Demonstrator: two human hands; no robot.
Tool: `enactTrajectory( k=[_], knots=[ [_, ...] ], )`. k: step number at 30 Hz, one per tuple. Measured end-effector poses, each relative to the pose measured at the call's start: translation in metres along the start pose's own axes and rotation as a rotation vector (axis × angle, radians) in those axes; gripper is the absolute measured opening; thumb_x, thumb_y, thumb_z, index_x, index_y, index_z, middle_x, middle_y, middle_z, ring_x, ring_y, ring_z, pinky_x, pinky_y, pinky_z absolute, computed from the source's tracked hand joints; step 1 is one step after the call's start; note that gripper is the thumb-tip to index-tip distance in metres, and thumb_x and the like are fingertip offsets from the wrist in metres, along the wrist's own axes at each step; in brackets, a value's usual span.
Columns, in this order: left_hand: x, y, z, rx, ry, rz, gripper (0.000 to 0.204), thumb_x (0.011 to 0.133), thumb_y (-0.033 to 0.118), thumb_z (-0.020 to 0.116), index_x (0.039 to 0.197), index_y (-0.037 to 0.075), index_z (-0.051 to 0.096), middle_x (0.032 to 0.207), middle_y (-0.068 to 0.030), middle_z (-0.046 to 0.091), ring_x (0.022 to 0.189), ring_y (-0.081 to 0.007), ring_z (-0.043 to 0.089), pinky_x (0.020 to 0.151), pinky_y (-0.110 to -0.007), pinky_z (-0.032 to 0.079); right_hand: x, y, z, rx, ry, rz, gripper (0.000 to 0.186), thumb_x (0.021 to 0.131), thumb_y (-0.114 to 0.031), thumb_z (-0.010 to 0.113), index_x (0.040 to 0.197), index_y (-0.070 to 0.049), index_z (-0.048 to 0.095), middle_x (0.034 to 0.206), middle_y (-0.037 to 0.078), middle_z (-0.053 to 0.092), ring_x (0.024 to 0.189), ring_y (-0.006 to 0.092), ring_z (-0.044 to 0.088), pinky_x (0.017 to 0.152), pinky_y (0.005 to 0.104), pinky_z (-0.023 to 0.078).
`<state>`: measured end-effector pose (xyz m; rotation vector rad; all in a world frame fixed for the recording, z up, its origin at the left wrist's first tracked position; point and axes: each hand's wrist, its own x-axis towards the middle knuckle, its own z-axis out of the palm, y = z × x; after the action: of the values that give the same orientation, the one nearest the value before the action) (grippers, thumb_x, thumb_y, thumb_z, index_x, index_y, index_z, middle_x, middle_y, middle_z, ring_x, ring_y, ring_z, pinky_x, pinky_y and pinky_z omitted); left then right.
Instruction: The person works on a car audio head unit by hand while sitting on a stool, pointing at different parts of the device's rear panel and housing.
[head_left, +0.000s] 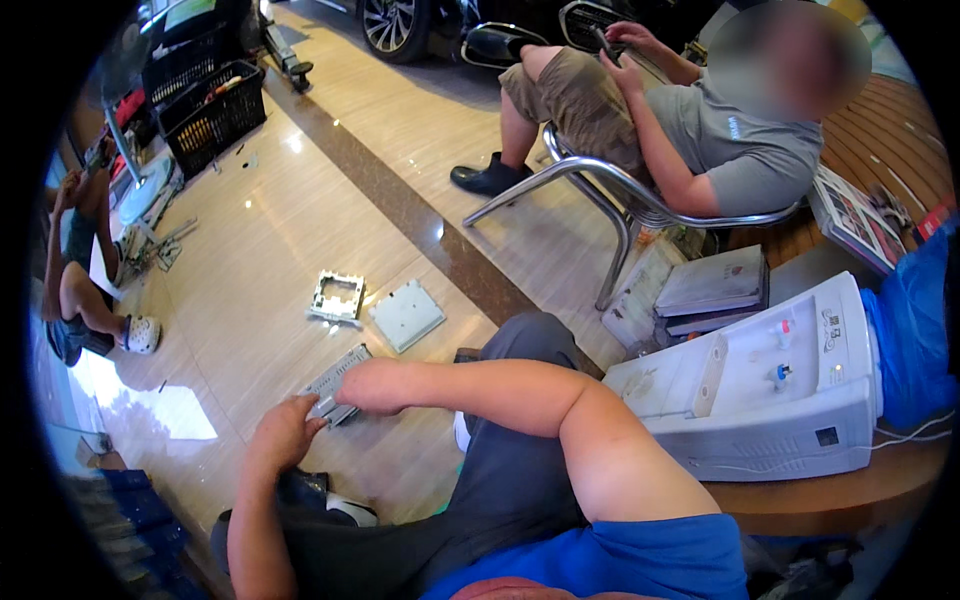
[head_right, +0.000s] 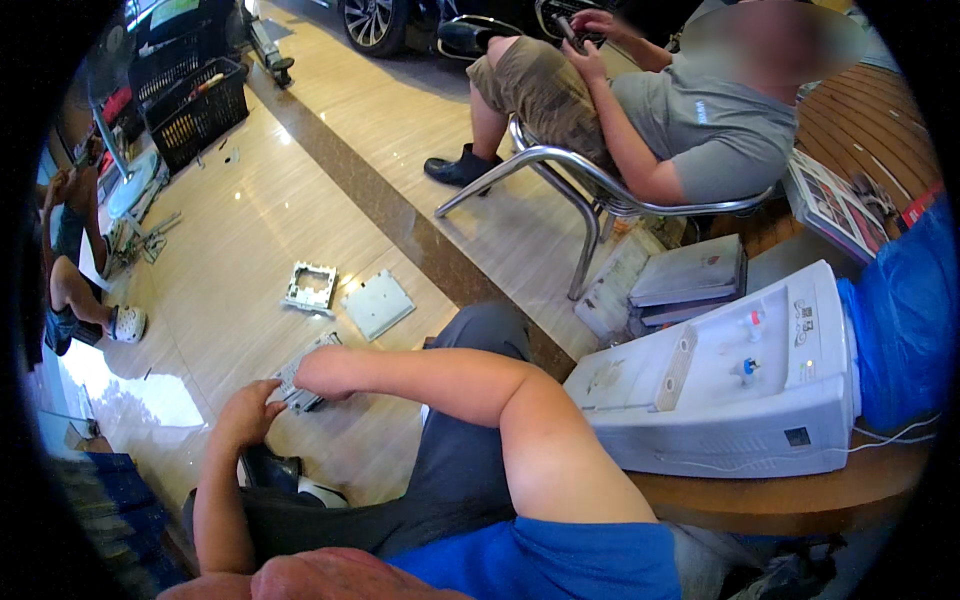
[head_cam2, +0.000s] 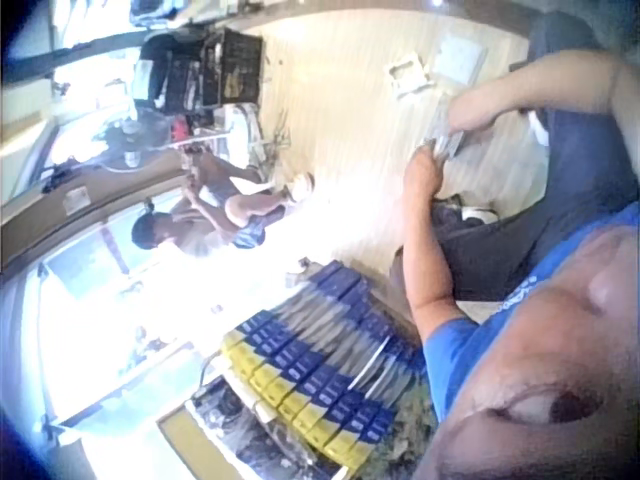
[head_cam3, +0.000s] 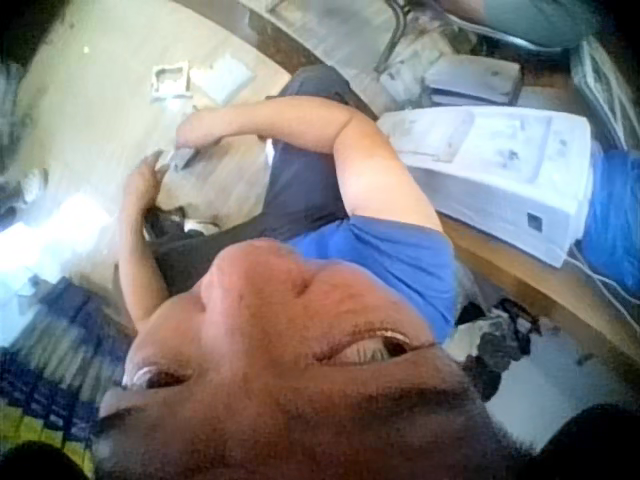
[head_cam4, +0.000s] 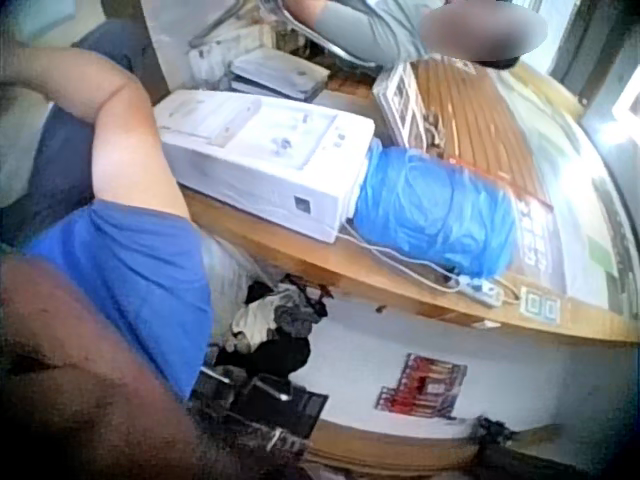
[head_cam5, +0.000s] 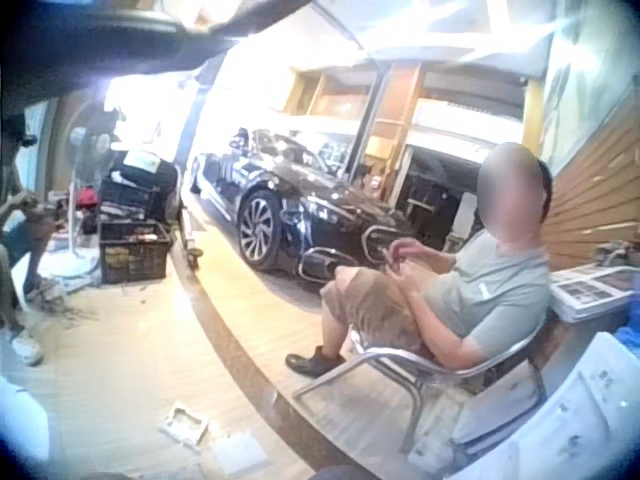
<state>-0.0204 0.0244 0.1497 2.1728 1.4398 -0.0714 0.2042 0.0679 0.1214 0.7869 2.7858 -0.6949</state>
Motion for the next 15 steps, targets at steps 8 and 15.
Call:
enactTrajectory(
  k=[8,15],
  knots=[
    [-0.001,0.000,0.000,-0.117,0.096,0.070,0.022,0.094,0.023,0.058,0.099,0.002,0.065,0.100,-0.0205,0.065,0.097,-0.0410,0.061,0.084,-0.048,0.048,-0.001,-0.019,-0.029,0.056,0.177,-0.005,0.017,0.084,-0.013,0.058,0.097,-0.004,0.065,0.088,0.020,0.067,0.087,0.0390,0.066,0.075,0.0499,0.052],
    [-0.005,-0.002,-0.014,-0.129,0.132,0.056,0.023,0.096,0.023,0.054,0.096,0.003,0.065,0.098,-0.0207,0.065,0.095,-0.0419,0.061,0.082,-0.049,0.048,-0.014,-0.015,-0.049,0.193,0.370,0.043,0.019,0.087,-0.023,0.064,0.098,-0.007,0.065,0.095,0.016,0.067,0.094,0.0355,0.064,0.081,0.0470,0.051]
  ],
)
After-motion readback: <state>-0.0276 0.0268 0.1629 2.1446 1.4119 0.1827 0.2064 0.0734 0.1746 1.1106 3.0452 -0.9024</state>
